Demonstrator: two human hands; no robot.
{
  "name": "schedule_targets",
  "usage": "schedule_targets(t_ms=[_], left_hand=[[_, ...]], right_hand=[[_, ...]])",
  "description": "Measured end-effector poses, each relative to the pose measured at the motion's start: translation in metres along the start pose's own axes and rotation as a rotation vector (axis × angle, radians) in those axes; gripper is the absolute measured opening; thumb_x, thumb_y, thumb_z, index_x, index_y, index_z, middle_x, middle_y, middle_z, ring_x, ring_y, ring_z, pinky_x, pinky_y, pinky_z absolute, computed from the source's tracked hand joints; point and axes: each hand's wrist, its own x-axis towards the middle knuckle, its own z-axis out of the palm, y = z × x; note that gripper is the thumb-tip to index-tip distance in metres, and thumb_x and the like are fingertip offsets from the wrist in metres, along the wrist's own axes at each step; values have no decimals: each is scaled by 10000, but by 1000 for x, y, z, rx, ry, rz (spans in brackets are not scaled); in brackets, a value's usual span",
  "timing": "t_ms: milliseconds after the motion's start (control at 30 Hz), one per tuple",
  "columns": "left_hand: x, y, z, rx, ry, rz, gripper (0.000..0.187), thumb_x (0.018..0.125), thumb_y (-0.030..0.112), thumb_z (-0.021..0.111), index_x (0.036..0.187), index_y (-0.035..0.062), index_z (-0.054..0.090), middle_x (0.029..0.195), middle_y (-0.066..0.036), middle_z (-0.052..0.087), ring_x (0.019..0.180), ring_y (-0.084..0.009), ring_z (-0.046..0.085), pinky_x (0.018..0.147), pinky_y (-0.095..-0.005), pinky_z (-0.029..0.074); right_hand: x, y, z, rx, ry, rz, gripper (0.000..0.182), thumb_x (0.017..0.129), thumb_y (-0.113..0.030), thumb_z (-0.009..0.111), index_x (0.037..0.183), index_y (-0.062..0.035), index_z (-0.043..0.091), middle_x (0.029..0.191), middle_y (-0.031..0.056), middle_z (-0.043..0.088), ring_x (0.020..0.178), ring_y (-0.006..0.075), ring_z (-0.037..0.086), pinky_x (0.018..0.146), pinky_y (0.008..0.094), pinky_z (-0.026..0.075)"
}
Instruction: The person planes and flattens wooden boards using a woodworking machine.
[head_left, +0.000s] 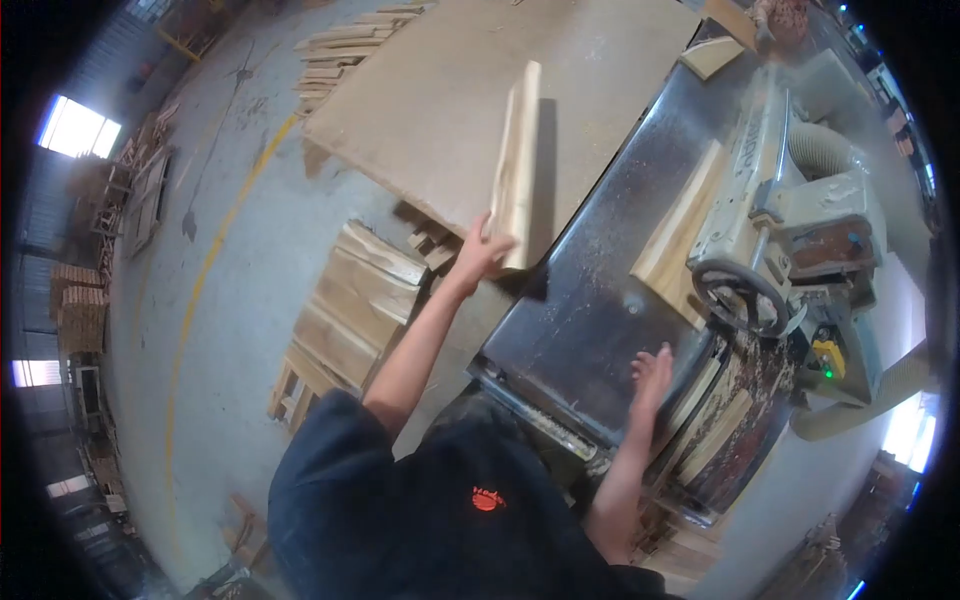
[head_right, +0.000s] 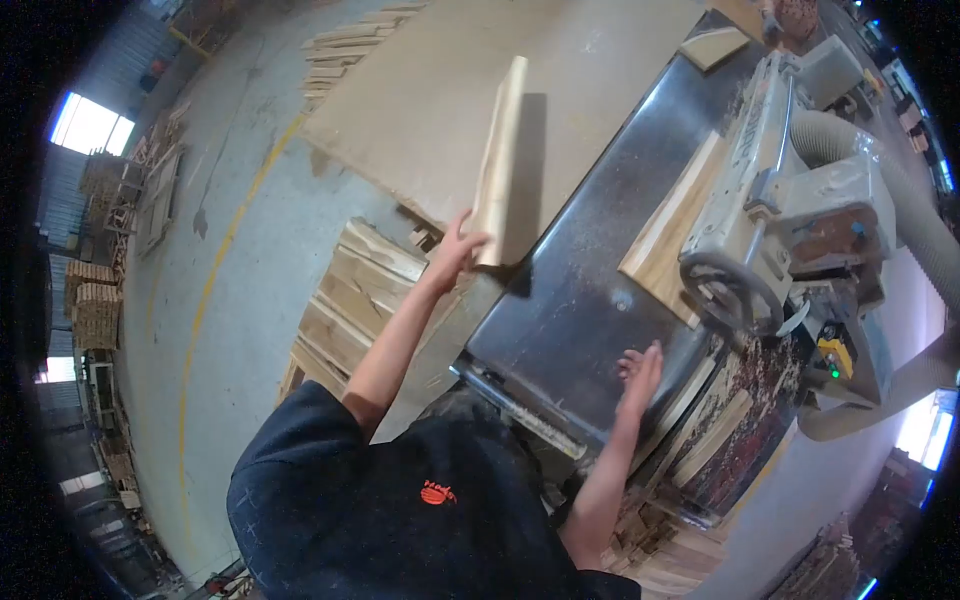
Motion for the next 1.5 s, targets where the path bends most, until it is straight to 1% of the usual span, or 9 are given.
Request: schedule_targets(t_ms=[100, 200, 433, 667, 833, 1000, 1200, 1333, 1500], left_hand=[[-85, -3, -4, -969, -346, -63, 945, 867, 635, 424, 1631, 95, 288, 1495, -296, 476, 1317, -472, 548, 1079, -652, 453], [-120, -30, -4, -1400, -614, -128, 987, 904, 745, 473, 1638, 114, 284, 1610, -316, 318, 1395, -483, 446, 1047, -643, 449], [-171, -40, 11, -1434, -587, -175, 1124, 816, 840, 547, 1640, 125, 275, 1611, -313, 313, 1400, -508, 410, 1077, -665, 406], [-240, -85, 46, -1085, -512, -198, 1093, 763, 818, 562, 1601, 144, 365, 1594, -225, 403, 1400, -493, 456, 1056, -748, 403], [-267, -123, 33, -625, -473, -393, 741, 986, 218, 622, 1622, 48, 283, 1496, -193, 539, 1312, -315, 599, 1075, -426, 513], [-263, -174, 44, 100, -309, -76, 995, 966, -3, 675, 1657, 13, -40, 1688, -162, 249, 1470, -236, 390, 1170, -340, 374], [-237, -198, 47, 267, -411, -36, 990, 951, 28, 700, 1662, 19, 11, 1696, -161, 259, 1463, -228, 410, 1178, -327, 354], [-238, -179, 65, 564, -445, 9, 952, 938, 221, 785, 1669, 93, 188, 1219, -158, 716, 1007, -162, 671, 939, -326, 530], [-230, -189, 103, 726, -440, 53, 883, 939, 346, 776, 1642, 118, 294, 1020, -185, 768, 924, -211, 721, 873, -360, 550]], right_hand=[[-52, 35, 2, 49, -160, 99, 583, 1087, -424, 547, 1542, -74, 448, 993, 76, 710, 808, 129, 670, 639, 245, 470], [-103, 48, 17, 38, -289, 101, 585, 1084, -407, 554, 1541, -57, 451, 1089, 94, 715, 937, 140, 681, 742, 247, 492], [-190, 13, 60, -92, -763, -168, 517, 1037, -247, 647, 1475, 0, 525, 1360, 141, 621, 1178, 210, 621, 998, 338, 509], [-233, -4, 44, -14, -598, -94, 693, 1035, -277, 658, 1597, -26, 340, 1567, 206, 427, 1394, 295, 483, 1132, 395, 419], [-204, 84, -9, -299, -482, -35, 747, 995, -215, 702, 1604, 7, 330, 1537, 191, 508, 1350, 236, 536, 1117, 353, 425], [-217, 98, -44, -151, -451, 104, 589, 1001, -124, 673, 1538, 3, 468, 1397, 132, 636, 1218, 187, 620, 1022, 316, 487], [-224, 165, -69, 67, -385, 134, 693, 1037, -185, 649, 1619, -19, 312, 1458, 115, 577, 1209, 182, 615, 913, 335, 556], [-244, 174, -88, 83, -270, 112, 722, 1064, -232, 612, 1643, -33, 229, 1426, 149, 583, 1169, 213, 654, 873, 342, 580], [-264, 160, -102, 18, -147, 136, 597, 1110, -292, 511, 1635, -117, 289, 989, 100, 709, 726, 156, 698, 631, 269, 561]])
